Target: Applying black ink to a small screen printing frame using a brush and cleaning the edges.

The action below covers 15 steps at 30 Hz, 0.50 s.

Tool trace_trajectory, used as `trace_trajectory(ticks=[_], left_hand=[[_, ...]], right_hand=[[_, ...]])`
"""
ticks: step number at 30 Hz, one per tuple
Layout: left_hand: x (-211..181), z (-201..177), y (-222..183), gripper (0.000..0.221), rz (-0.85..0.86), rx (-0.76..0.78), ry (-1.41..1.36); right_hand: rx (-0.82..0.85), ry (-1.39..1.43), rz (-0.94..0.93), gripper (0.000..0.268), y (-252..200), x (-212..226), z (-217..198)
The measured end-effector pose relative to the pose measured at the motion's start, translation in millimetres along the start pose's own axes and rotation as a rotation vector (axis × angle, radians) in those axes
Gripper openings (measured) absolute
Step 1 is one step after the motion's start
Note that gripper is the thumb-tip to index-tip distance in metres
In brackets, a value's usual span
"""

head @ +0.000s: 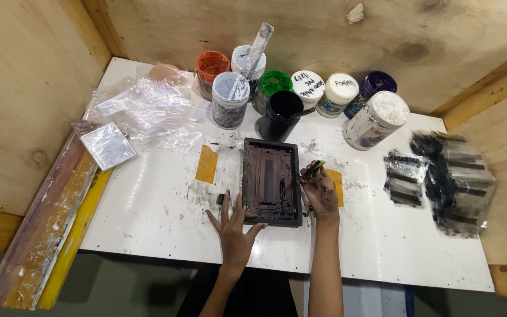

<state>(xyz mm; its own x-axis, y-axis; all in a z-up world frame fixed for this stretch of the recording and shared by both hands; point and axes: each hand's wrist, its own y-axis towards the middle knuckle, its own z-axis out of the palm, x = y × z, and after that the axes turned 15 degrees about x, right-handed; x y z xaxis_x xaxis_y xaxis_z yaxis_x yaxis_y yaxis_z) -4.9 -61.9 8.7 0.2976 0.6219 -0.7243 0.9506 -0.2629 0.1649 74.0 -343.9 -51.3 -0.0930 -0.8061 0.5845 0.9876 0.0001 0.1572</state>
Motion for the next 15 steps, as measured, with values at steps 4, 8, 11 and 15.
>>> trace_trajectory(ticks=[4,8,11,15], left_hand=[[-1.7,-1.9,-0.1,0.104,-0.011,0.011,-0.015],[0.0,-0.8,-0.3,0.078,-0.013,0.016,0.011],[1.4,-0.6,-0.7,0.078,-0.015,0.025,0.018],[-0.5,-2.6,-0.1,0.038,-0.013,0.025,0.013]], right_hand=[[-0.02,0.047,0.011,0.041,1.0,-2.2,-6.9],[-0.085,0.0,0.028,0.029,2.0,-6.3,-20.1],[-0.072,-0.019,0.03,0.031,2.6,-7.2,-12.5],[-0.014,-0.046,0.051,0.014,4.3,-4.6,5.4]])
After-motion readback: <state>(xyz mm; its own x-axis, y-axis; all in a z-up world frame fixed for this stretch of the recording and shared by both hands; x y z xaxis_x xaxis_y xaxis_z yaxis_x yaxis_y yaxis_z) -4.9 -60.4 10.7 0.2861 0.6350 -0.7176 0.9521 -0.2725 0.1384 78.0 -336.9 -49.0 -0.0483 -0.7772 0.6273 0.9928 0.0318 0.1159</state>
